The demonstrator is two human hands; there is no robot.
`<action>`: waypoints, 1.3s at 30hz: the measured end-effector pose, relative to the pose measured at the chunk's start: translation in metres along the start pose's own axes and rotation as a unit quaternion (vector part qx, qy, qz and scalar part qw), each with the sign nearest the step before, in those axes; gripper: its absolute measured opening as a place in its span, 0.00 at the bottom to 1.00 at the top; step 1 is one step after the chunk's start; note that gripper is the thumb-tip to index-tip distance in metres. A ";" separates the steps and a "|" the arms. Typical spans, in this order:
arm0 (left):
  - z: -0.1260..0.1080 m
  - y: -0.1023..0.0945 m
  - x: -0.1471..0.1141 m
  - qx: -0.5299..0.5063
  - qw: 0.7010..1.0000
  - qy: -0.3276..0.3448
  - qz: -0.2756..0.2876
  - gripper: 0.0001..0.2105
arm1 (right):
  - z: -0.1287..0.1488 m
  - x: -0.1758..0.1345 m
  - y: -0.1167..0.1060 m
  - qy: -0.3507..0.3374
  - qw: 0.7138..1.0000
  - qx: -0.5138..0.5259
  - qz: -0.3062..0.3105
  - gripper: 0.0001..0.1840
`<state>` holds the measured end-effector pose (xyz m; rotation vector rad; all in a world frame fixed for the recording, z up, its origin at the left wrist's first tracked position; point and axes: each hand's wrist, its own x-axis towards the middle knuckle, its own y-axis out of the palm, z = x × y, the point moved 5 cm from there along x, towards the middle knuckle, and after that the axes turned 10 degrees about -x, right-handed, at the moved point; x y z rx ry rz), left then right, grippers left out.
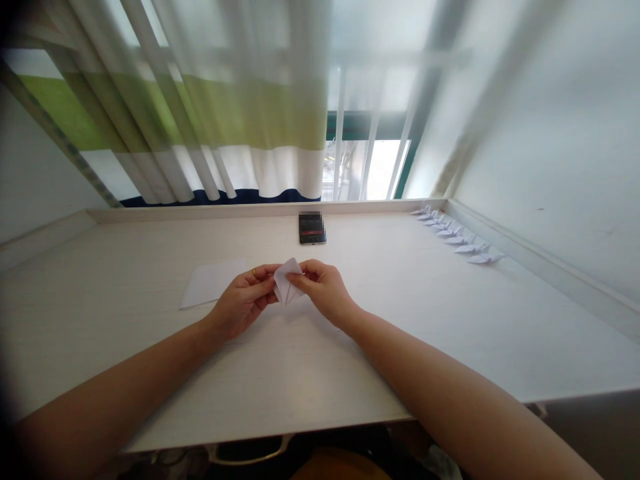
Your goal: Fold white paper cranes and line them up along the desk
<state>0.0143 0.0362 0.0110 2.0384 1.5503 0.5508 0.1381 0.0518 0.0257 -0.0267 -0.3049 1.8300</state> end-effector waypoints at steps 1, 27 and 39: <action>0.000 0.001 0.000 -0.005 1.000 -0.002 0.002 0.09 | 0.000 0.000 0.000 0.000 1.000 -0.003 -0.002 0.11; 0.004 -0.002 0.001 0.022 0.999 -0.018 -0.033 0.10 | -0.004 0.001 0.002 -0.040 0.992 -0.114 -0.019 0.11; 0.006 -0.006 0.002 0.055 0.997 -0.002 -0.056 0.12 | -0.007 0.002 0.004 -0.028 0.996 -0.087 -0.015 0.08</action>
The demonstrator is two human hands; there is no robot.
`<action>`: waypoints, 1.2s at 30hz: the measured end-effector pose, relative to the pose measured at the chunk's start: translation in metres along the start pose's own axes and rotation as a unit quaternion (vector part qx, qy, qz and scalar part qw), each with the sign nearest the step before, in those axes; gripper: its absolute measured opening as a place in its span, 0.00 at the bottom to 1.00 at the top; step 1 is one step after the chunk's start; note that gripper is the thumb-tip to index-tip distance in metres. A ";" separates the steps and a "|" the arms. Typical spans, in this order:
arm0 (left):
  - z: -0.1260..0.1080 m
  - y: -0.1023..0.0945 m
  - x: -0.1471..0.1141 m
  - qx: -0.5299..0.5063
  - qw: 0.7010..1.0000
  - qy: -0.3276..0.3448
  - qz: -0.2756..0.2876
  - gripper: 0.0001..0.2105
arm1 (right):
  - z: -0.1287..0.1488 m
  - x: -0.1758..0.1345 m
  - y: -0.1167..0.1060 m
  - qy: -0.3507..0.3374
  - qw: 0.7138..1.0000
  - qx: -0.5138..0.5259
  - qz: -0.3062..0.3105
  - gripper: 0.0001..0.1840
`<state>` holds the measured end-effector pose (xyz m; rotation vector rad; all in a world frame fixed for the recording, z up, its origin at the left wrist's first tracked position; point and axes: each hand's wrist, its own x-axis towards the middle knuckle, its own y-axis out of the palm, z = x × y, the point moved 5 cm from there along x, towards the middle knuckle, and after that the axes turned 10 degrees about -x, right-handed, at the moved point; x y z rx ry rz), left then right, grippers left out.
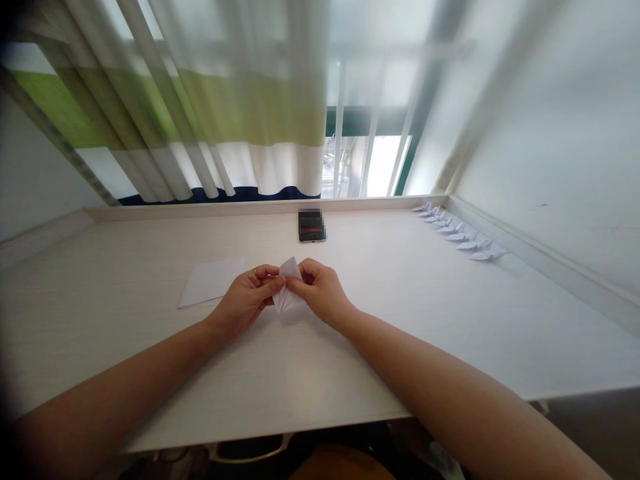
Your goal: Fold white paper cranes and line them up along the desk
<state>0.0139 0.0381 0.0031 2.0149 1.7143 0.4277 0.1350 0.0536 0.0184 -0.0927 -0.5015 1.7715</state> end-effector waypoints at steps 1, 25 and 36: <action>0.000 0.000 0.000 0.001 1.000 0.000 0.001 0.12 | 0.000 0.000 0.000 0.004 1.000 0.003 0.001 0.08; -0.009 -0.002 -0.001 0.114 0.990 0.080 -0.013 0.13 | -0.005 -0.003 0.010 0.072 0.981 0.178 -0.005 0.11; -0.013 -0.002 0.001 0.072 0.993 0.098 -0.010 0.11 | 0.005 -0.004 0.008 -0.022 0.998 0.053 0.021 0.14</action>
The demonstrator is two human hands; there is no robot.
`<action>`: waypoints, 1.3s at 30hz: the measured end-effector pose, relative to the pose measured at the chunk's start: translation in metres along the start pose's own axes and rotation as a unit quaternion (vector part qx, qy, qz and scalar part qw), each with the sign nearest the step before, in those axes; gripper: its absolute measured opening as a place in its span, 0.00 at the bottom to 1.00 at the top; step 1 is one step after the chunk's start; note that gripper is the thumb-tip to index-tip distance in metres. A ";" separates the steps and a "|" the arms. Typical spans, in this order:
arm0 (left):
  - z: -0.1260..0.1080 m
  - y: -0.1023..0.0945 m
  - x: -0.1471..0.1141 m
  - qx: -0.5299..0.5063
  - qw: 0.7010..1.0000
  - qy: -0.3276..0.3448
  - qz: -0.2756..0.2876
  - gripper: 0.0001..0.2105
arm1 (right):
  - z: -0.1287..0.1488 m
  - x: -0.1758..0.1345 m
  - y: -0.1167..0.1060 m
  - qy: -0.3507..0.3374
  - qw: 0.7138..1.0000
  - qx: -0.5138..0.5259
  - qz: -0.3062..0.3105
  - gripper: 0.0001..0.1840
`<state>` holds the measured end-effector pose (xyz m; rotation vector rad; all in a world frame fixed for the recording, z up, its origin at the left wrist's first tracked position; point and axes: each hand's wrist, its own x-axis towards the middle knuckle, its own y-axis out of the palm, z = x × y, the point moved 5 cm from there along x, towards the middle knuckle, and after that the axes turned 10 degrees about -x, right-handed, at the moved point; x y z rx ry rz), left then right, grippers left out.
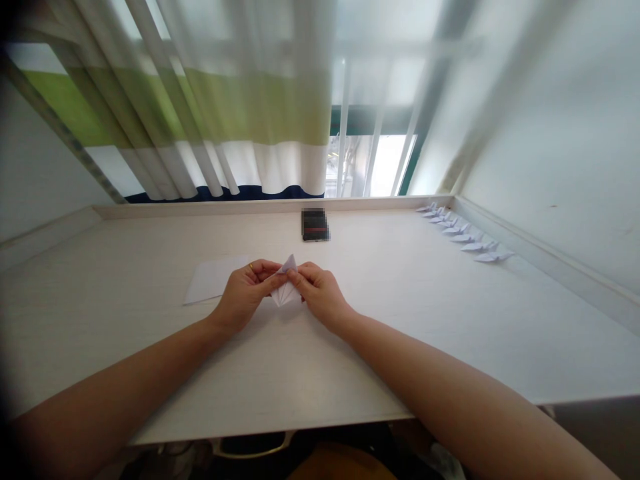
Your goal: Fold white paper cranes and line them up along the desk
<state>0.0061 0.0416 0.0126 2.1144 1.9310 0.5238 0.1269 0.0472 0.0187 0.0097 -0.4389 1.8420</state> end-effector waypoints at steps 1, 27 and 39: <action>0.000 -0.001 0.000 0.001 1.000 0.002 -0.001 0.11 | 0.001 0.000 0.000 -0.009 1.000 -0.010 0.008 0.14; 0.004 0.003 -0.003 0.016 0.993 -0.083 0.081 0.22 | 0.001 0.000 -0.012 0.054 0.996 0.012 -0.063 0.10; -0.009 0.007 -0.008 0.064 0.995 -0.004 0.070 0.12 | -0.006 0.001 -0.015 0.062 0.992 0.014 -0.107 0.13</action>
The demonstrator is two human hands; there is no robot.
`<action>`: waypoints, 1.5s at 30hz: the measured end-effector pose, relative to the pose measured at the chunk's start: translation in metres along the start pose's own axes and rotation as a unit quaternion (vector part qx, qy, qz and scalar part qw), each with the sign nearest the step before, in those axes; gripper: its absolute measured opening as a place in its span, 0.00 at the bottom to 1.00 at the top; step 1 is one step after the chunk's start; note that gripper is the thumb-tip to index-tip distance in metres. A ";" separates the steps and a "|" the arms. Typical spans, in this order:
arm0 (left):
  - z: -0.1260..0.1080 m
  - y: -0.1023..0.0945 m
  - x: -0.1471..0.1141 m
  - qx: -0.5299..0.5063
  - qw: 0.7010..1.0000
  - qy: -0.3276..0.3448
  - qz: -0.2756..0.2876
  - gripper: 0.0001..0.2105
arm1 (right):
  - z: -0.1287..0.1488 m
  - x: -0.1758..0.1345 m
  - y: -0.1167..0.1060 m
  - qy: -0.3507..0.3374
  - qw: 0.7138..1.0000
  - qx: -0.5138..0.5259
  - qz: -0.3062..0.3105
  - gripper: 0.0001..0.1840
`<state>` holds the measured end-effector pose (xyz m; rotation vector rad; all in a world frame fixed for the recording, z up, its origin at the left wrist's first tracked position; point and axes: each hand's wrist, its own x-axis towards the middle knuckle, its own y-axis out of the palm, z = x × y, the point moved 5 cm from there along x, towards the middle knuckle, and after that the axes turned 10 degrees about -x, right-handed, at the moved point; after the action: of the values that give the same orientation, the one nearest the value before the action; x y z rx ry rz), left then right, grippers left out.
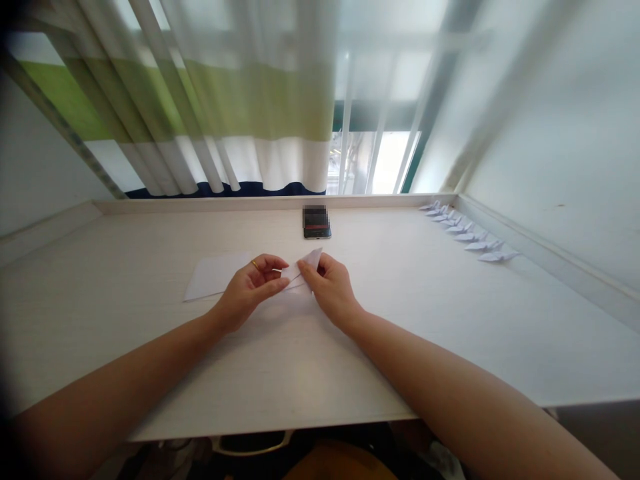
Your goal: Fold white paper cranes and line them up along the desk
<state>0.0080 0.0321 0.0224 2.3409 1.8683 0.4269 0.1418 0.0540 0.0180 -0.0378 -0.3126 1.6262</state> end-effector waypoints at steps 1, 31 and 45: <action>0.002 -0.001 0.000 0.008 1.000 -0.003 -0.007 0.13 | -0.001 0.000 0.000 -0.004 1.000 -0.005 -0.006 0.13; -0.007 -0.009 -0.004 -0.009 0.981 0.124 -0.146 0.10 | 0.007 -0.010 0.007 0.053 0.991 0.119 0.005 0.11; -0.016 -0.006 -0.009 0.000 0.975 0.174 -0.137 0.06 | 0.005 -0.008 0.011 0.072 0.977 0.196 0.032 0.11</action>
<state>-0.0039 0.0239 0.0346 2.0647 2.2995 0.8445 0.1305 0.0449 0.0195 0.1351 0.1254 1.7139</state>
